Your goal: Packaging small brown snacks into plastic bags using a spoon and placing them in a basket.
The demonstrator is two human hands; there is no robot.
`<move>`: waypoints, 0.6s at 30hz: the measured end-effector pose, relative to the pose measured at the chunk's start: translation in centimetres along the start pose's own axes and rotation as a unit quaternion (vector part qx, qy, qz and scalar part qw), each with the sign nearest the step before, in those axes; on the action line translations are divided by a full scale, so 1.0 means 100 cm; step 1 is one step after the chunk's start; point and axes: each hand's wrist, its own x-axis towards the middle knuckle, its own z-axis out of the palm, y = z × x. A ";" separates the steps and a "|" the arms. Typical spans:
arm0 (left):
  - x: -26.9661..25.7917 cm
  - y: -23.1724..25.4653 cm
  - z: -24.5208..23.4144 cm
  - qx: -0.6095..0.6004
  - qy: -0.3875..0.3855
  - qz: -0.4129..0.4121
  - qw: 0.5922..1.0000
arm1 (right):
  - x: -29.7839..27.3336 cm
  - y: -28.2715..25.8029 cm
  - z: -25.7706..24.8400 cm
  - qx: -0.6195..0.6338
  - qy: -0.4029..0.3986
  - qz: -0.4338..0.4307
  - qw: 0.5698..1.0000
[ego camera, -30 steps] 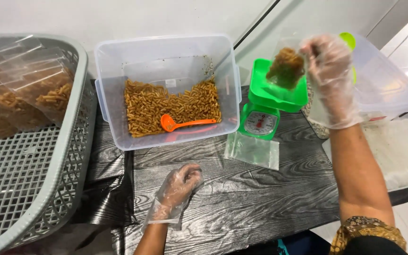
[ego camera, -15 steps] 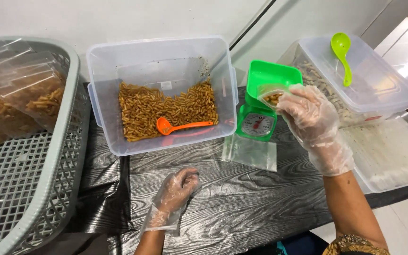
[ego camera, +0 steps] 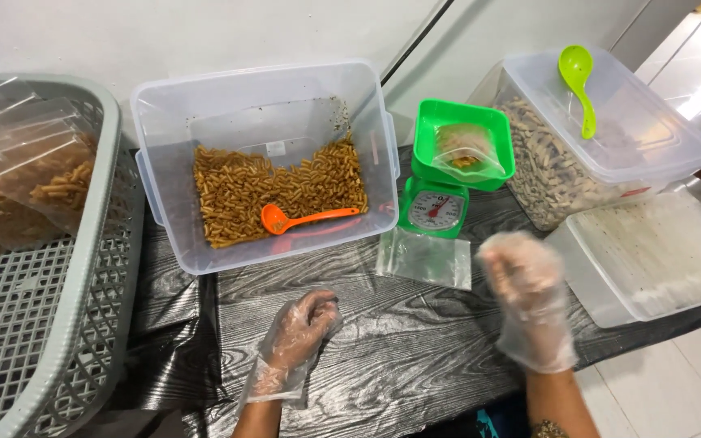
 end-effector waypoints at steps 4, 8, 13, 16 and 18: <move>0.003 -0.010 0.003 -0.001 0.012 0.003 1.000 | -0.064 -0.005 0.078 0.042 -0.225 0.175 0.958; 0.004 -0.012 0.005 -0.013 0.014 -0.003 1.000 | -0.066 -0.049 0.114 0.152 -0.031 -0.085 0.984; 0.004 -0.018 0.009 0.004 0.033 0.000 0.999 | -0.090 -0.036 0.111 0.162 -0.147 0.034 0.975; 0.001 -0.003 0.003 0.010 0.021 -0.014 1.000 | -0.104 -0.018 0.118 0.172 -0.206 0.089 0.959; 0.001 0.002 0.001 0.017 0.011 -0.013 1.000 | -0.108 -0.013 0.120 0.187 -0.234 0.128 0.945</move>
